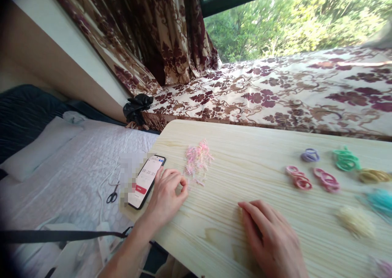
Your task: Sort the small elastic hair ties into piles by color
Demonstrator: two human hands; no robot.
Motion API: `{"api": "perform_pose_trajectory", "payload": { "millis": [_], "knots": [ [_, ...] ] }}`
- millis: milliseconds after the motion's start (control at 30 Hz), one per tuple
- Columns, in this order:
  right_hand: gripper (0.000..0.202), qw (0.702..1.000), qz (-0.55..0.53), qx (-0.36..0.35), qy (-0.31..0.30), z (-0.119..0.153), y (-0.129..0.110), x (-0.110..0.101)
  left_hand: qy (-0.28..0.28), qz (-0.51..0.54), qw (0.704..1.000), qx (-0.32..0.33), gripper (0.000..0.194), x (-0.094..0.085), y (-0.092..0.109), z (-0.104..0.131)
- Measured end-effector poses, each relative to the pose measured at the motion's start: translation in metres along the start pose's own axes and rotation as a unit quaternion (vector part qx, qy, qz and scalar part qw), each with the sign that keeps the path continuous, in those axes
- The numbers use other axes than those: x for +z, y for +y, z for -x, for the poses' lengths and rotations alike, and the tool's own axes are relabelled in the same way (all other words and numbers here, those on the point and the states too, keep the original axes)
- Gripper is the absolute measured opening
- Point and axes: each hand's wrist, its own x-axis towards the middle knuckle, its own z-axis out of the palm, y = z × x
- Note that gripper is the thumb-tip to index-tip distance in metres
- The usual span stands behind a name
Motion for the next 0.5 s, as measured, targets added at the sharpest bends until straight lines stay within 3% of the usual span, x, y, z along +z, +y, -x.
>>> {"api": "perform_pose_trajectory", "payload": {
  "millis": [233,500],
  "knots": [
    [0.023,1.0,0.004,0.011,0.01,0.004,0.003,0.003,0.057,0.089,0.994,0.004,0.02,0.009,0.01,-0.003],
    [0.027,0.999,0.016,0.045,-0.008,0.004,-0.003,0.004,0.014,0.144,0.981,0.126,0.021,0.033,0.045,0.009]
  ]
}}
